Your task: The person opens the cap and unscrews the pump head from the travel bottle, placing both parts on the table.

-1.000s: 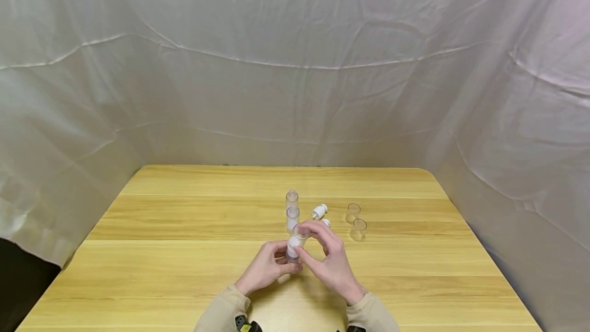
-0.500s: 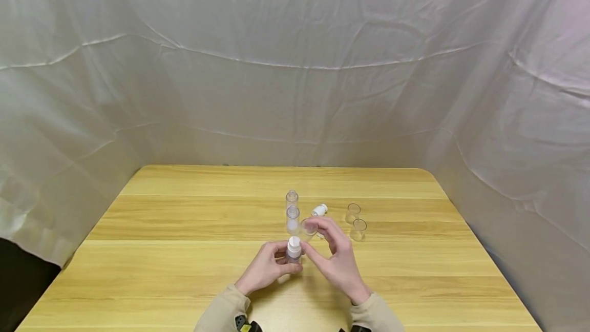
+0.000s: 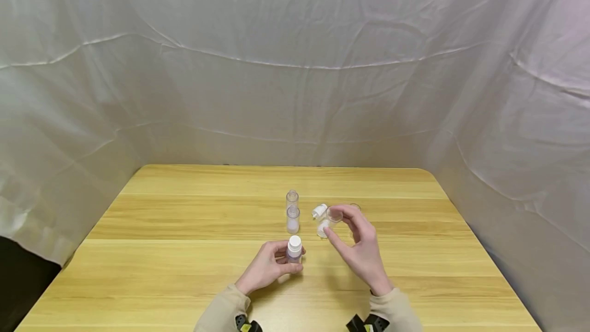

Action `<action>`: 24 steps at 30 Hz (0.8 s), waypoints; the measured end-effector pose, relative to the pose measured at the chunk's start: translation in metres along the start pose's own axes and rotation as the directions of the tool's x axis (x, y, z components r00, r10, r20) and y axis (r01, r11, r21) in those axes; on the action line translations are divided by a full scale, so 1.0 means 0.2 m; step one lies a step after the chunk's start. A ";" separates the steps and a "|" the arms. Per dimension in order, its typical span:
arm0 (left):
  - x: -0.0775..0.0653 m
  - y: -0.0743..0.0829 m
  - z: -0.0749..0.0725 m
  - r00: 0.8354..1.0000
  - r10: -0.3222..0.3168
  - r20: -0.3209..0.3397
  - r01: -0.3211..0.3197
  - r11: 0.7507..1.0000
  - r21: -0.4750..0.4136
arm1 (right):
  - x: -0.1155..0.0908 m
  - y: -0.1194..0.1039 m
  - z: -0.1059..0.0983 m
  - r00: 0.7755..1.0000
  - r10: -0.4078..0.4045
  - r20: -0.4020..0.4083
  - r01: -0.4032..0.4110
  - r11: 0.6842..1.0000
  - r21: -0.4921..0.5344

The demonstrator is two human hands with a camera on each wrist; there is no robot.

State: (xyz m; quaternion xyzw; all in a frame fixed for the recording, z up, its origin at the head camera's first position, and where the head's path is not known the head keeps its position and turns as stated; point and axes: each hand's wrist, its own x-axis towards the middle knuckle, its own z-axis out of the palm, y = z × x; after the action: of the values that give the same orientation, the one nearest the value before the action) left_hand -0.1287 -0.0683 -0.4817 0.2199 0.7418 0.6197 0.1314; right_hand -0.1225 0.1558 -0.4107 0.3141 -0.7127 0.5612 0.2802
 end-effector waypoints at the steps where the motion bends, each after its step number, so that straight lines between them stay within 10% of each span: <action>1: 0.00 0.00 0.00 1.000 0.000 0.000 0.000 1.000 0.001 | 0.00 0.00 -0.02 1.000 0.003 -0.001 -0.003 1.000 -0.009; 24: 0.00 0.00 0.00 1.000 -0.005 -0.009 0.005 1.000 0.016 | -0.11 0.10 -0.24 0.994 0.099 -0.041 -0.106 0.969 -0.225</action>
State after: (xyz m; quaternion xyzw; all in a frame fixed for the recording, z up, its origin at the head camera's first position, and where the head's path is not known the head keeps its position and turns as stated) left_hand -0.1293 -0.0682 -0.4818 0.2164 0.7479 0.6144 0.1278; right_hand -0.1218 0.2097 -0.4293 0.2346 -0.7833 0.4943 0.2953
